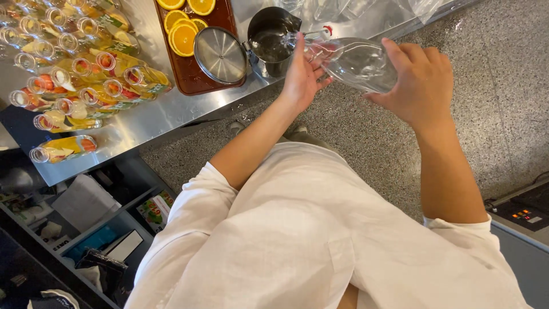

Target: Preparing fruit-filled glasses and pouring liquids from glass bottles into a metal pitcher.

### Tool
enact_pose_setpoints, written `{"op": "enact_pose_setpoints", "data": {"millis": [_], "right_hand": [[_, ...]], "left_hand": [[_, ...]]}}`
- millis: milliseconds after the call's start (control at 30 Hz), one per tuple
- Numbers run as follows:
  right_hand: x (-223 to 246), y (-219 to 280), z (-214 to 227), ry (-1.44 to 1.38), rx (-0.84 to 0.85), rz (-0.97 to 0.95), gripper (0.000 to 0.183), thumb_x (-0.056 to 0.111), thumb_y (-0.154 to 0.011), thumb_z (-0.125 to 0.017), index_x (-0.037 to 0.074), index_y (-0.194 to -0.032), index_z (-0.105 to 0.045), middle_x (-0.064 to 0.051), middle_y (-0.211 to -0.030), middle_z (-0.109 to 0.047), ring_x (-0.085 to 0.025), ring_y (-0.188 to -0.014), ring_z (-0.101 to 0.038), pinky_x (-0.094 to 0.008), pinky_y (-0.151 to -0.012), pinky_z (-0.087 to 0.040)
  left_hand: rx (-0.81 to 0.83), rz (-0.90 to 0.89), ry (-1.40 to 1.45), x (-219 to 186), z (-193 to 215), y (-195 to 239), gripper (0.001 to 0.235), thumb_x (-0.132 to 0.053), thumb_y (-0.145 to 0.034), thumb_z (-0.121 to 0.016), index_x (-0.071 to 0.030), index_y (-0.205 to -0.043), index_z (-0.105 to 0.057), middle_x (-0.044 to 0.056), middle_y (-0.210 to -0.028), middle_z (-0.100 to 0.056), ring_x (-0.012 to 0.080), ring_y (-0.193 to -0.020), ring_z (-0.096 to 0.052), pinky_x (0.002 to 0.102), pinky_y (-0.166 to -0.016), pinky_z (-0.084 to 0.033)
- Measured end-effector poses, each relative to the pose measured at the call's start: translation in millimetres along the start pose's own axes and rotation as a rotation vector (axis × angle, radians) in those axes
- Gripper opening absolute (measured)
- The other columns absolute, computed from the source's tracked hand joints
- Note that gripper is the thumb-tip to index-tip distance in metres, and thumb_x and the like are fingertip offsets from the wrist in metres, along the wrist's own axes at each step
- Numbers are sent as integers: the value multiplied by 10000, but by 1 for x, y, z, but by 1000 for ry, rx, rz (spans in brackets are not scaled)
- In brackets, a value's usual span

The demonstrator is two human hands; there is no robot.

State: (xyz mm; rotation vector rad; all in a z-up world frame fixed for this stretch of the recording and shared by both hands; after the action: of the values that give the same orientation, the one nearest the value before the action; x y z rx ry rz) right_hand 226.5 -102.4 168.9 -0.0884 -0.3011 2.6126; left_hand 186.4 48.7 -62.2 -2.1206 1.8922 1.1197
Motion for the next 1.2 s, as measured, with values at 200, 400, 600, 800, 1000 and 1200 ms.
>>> {"op": "enact_pose_setpoints", "data": {"millis": [200,400,600,800,1000,1200], "right_hand": [[5,-9,13,89,-7,58,1003,520,-567,-981,104,-1427,-674,-45,-1230,-695,-269,-1079,-616,-415,-949,-465],[11,-16,22,160,11,83,971,512,-566,-973,140,-1415,-684,-33,-1226,-693,-262,-1058,-615,-412,-936,-464],[28,-31,45,207,-2,121,987,492,-496,-965,158,-1386,-700,-45,-1200,-701,-264,-998,-627,-408,-888,-473],[35,-38,51,265,-4,146,1008,528,-499,-956,166,-1403,-694,-52,-1164,-704,-272,-979,-632,-412,-904,-476],[39,-43,56,278,14,156,990,488,-508,-960,170,-1407,-693,-44,-1178,-713,-270,-991,-643,-395,-889,-476],[42,-47,58,267,36,162,998,502,-496,-955,164,-1397,-692,-56,-1168,-713,-277,-977,-644,-403,-889,-475]], "left_hand": [[2,59,89,1,-3,-3,769,-782,-897,-433,-159,-1329,-567,34,-1192,-677,189,-1099,-596,499,-929,-453],[43,84,132,-1,-8,-2,778,-797,-883,-429,-179,-1332,-577,50,-1193,-670,203,-1066,-623,516,-944,-448],[86,83,191,-2,-5,-7,780,-758,-909,-444,-131,-1358,-563,71,-1270,-690,212,-1201,-652,552,-979,-482],[71,63,201,-10,-10,0,754,-731,-944,-425,-98,-1334,-550,74,-1275,-688,241,-1258,-643,531,-981,-520],[110,59,236,-7,-4,-10,785,-727,-965,-444,-73,-1385,-553,96,-1294,-670,270,-1201,-630,520,-956,-551],[140,75,243,-10,-11,-6,731,-721,-937,-441,-133,-1358,-547,128,-1310,-688,254,-1220,-649,492,-979,-532]]}}
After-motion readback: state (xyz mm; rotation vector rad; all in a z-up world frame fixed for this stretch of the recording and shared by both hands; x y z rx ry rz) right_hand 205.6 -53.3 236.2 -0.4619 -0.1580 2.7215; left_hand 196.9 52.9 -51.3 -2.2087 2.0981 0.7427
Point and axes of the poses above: each hand's wrist, its own y-axis away from the middle knuckle, its own z-axis out of the back of the hand, x = y × z, the point moved 10 cm from there along -y, towards the middle knuckle
